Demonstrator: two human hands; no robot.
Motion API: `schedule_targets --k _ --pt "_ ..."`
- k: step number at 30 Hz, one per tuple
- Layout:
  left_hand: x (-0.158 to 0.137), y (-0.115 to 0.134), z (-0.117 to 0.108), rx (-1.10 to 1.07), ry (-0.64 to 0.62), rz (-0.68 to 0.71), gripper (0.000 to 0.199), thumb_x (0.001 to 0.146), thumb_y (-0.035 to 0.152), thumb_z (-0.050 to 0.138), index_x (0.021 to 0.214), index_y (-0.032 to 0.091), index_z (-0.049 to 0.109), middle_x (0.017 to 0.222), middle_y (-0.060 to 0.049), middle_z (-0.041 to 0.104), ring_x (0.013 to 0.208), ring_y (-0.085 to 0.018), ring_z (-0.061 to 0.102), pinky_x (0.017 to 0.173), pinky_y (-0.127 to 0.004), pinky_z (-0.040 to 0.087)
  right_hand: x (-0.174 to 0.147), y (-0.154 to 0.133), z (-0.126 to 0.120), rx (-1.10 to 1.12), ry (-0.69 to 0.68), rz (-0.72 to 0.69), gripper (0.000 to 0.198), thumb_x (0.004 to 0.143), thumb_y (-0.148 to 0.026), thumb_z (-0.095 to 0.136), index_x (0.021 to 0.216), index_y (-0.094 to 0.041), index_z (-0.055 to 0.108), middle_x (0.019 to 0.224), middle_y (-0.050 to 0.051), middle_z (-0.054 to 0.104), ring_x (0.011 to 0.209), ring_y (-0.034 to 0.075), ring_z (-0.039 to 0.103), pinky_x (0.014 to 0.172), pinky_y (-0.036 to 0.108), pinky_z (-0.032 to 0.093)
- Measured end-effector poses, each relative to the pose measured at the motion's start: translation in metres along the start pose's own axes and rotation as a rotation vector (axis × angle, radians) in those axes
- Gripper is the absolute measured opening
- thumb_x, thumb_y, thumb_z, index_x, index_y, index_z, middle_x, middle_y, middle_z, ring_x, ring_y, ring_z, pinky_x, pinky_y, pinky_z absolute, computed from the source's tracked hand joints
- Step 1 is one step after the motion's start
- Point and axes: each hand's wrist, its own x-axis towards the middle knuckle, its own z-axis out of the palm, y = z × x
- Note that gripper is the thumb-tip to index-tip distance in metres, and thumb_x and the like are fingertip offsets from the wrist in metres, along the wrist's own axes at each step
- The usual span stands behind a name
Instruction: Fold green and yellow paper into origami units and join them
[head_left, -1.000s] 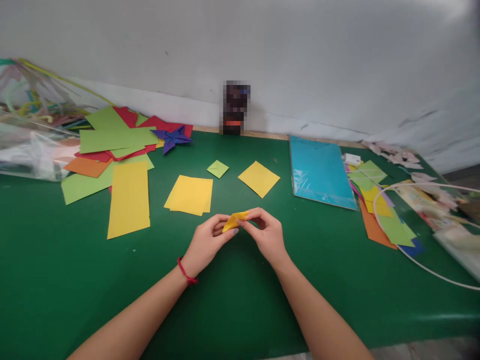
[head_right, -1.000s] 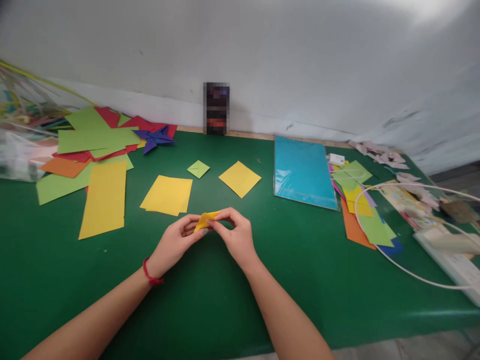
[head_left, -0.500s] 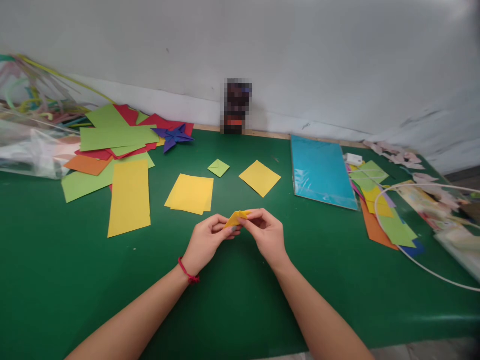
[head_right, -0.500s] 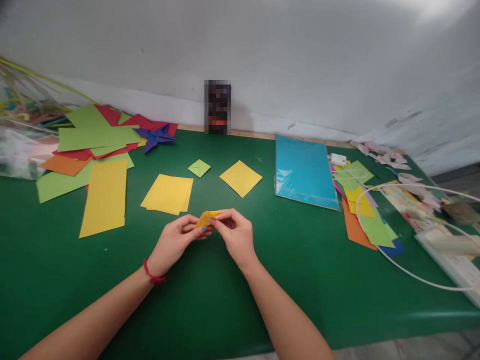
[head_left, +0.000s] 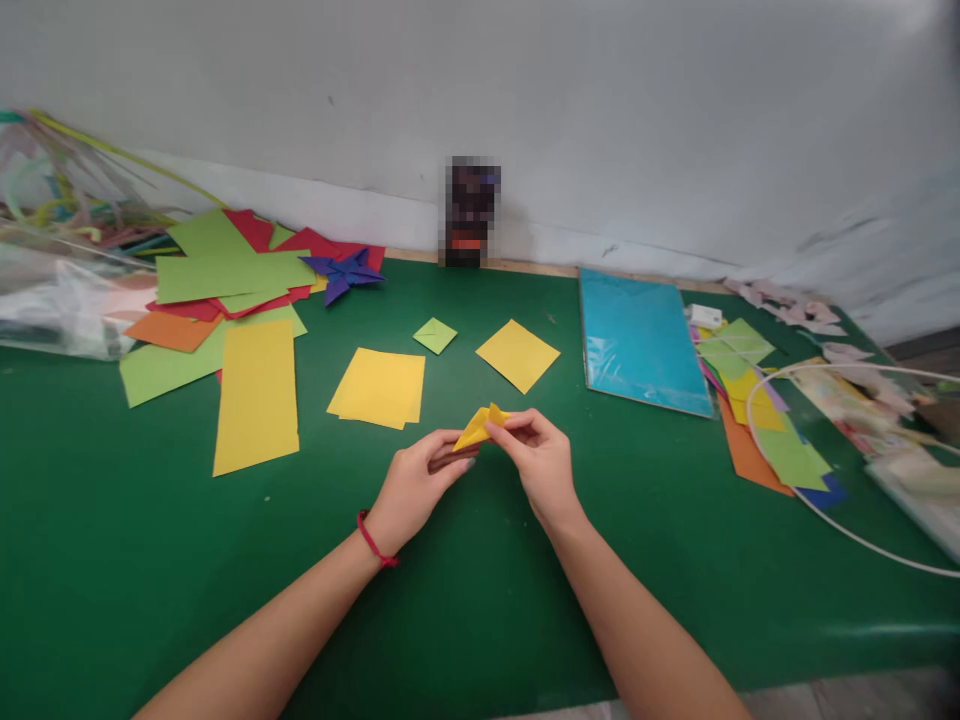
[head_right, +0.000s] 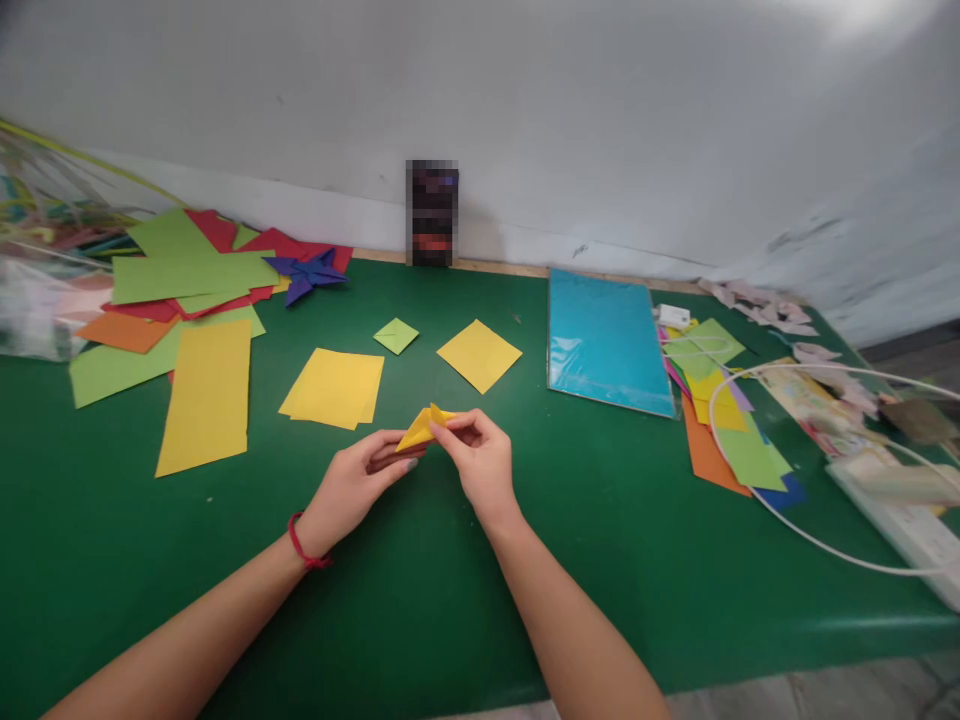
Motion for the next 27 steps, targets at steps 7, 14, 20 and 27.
schedule_targets --k 7,14,20,27 --pt "0.0009 -0.0023 -0.0025 0.166 0.105 0.037 0.019 0.081 0.033 0.058 0.094 0.021 0.063 0.096 -0.001 0.07 0.09 -0.017 0.066 0.081 -0.026 0.051 -0.001 -0.002 0.0015 0.056 -0.011 0.08 0.021 0.064 -0.026 0.075 0.066 -0.018 0.056 0.077 0.0 0.066 0.076 0.017 0.066 0.075 0.034 0.055" --pt "-0.0024 -0.0002 -0.0004 0.239 0.121 0.064 0.017 0.085 0.034 0.053 0.091 0.023 0.064 0.09 0.0 0.072 0.086 -0.017 0.067 0.079 -0.026 0.052 -0.0026 -0.0036 0.0031 0.072 -0.007 0.088 0.022 0.065 -0.027 0.075 0.065 -0.018 0.055 0.078 0.0 0.065 0.078 0.017 0.065 0.077 0.035 0.055" --pt "-0.001 -0.0027 0.0024 0.148 0.089 0.06 0.022 0.088 0.034 0.045 0.092 0.02 0.062 0.095 -0.004 0.071 0.088 -0.019 0.067 0.081 -0.029 0.052 -0.0024 -0.0045 0.0027 0.083 0.001 0.08 0.022 0.065 -0.027 0.075 0.065 -0.018 0.055 0.078 0.0 0.065 0.075 0.016 0.064 0.075 0.034 0.055" --pt "-0.003 -0.0023 -0.0003 0.379 0.116 0.171 0.027 0.092 0.031 0.039 0.079 0.019 0.06 0.078 -0.002 0.07 0.08 -0.016 0.066 0.078 -0.027 0.048 -0.0026 -0.0064 0.0038 0.085 0.01 0.095 0.022 0.064 -0.027 0.075 0.065 -0.018 0.055 0.075 -0.001 0.062 0.072 0.015 0.063 0.072 0.033 0.055"
